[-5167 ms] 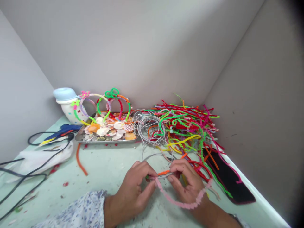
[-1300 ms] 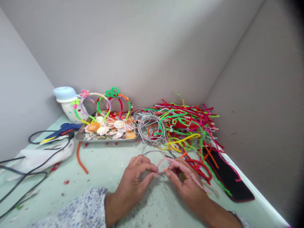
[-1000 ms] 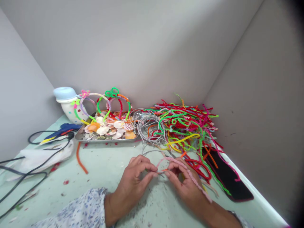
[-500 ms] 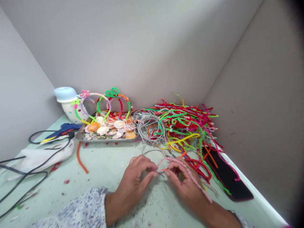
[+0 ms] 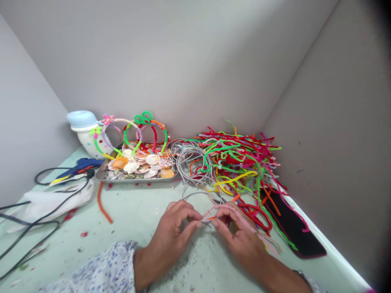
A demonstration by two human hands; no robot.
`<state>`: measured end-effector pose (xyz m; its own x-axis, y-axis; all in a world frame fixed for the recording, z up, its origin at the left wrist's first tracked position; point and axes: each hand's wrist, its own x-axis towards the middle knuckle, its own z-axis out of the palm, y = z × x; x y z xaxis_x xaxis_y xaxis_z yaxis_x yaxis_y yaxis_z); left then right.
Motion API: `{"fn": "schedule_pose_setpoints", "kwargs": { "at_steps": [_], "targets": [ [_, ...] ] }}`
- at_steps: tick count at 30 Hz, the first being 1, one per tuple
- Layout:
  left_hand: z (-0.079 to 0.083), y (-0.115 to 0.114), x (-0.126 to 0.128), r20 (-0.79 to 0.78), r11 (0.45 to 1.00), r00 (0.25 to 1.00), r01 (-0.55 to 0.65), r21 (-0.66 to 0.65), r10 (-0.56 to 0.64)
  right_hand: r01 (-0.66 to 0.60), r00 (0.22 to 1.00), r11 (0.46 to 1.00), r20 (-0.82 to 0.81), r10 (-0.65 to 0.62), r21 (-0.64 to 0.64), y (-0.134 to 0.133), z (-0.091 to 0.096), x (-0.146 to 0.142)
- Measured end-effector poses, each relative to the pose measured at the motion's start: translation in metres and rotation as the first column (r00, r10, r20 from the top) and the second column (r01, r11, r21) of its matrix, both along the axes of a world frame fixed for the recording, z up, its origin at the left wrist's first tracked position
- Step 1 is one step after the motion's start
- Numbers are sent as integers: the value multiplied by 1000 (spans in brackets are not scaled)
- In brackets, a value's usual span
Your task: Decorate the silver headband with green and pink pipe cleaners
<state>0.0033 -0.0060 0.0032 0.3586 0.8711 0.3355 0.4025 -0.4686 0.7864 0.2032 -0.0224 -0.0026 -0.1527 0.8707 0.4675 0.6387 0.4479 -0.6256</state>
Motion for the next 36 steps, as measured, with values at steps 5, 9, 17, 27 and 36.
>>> {"fn": "schedule_pose_setpoints", "kwargs": {
  "at_steps": [5, 9, 17, 27, 36],
  "targets": [
    [4, -2, 1, -29, 1000, 1000, 7, -15, -8, -23, 1000, 998, -13, 23, -57, 0, 0, 0],
    [5, -4, 0, -37, 999, 999, 30, -14, -31, -39, 999, 997, -20, 38, -66, 0, 0, 0],
    [5, -5, 0, -55, 998, 997, 57, -16, -58, -60, 998, 998, -4, 60, -16, 1, 2, 0],
    [2, -3, 1, -54, 999, 998, 32, -30, -34, -33, 999, 996, -39, 30, -82, 0, -1, 0],
    [7, -4, 1, -94, 997, 993, 62, -40, -65, -94, 994, 995, -56, 92, -32, 1, 2, 0]
  ]
}}
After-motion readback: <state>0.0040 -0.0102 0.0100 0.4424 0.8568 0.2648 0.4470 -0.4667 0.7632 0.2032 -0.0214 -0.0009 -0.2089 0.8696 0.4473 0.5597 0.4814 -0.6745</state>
